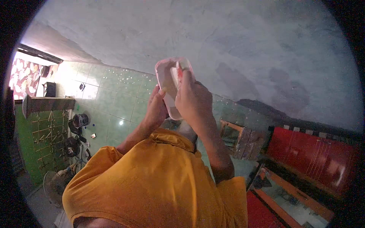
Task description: The person applies a white substance from a container onto a wall using a spatula.
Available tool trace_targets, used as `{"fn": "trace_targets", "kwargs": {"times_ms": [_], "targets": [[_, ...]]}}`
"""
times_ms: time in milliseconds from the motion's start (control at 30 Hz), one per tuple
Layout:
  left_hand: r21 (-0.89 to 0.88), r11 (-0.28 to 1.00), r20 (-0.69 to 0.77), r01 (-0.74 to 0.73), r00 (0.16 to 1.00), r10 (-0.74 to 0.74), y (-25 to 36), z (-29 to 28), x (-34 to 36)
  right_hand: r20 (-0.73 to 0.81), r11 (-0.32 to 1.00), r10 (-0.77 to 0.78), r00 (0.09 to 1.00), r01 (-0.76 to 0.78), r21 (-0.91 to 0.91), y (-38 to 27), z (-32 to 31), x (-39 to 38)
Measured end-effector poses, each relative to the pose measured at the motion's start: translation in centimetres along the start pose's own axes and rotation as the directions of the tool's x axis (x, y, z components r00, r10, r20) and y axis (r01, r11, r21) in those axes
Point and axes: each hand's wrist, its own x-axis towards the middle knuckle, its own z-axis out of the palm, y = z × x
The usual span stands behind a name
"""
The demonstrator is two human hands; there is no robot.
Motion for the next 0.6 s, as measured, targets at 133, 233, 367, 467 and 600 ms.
{"fn": "trace_targets", "kwargs": {"times_ms": [133, 233, 367, 467, 600], "targets": [[0.020, 0.999, 0.015, -0.037, 0.999, 0.037, 0.4, 0.8, 0.2, -0.050, 1.000, 0.004, 0.999, -0.003, 0.022, 0.2, 0.3, 0.5], [0.018, 1.000, -0.060, 0.003, 0.998, -0.002, 0.5, -0.1, 0.4, -0.013, 1.000, 0.024, 1.000, -0.024, -0.003, -0.2, -0.7, 0.6], [0.014, 1.000, 0.051, 0.019, 0.999, -0.020, 0.6, 0.7, 0.5, -0.028, 0.999, -0.010, 1.000, 0.009, -0.041, 1.0, 1.0, 0.7], [0.007, 1.000, -0.038, 0.000, 0.999, 0.000, 0.4, -0.4, 1.3, -0.014, 0.995, 0.101, 0.995, -0.101, 0.001, 1.2, -1.5, 0.8], [0.033, 0.999, -0.017, 0.019, 1.000, -0.018, 1.6, 1.2, 1.3, -0.180, 0.978, 0.181, 0.967, -0.157, 0.140, 5.0, -3.3, 1.2]]}}
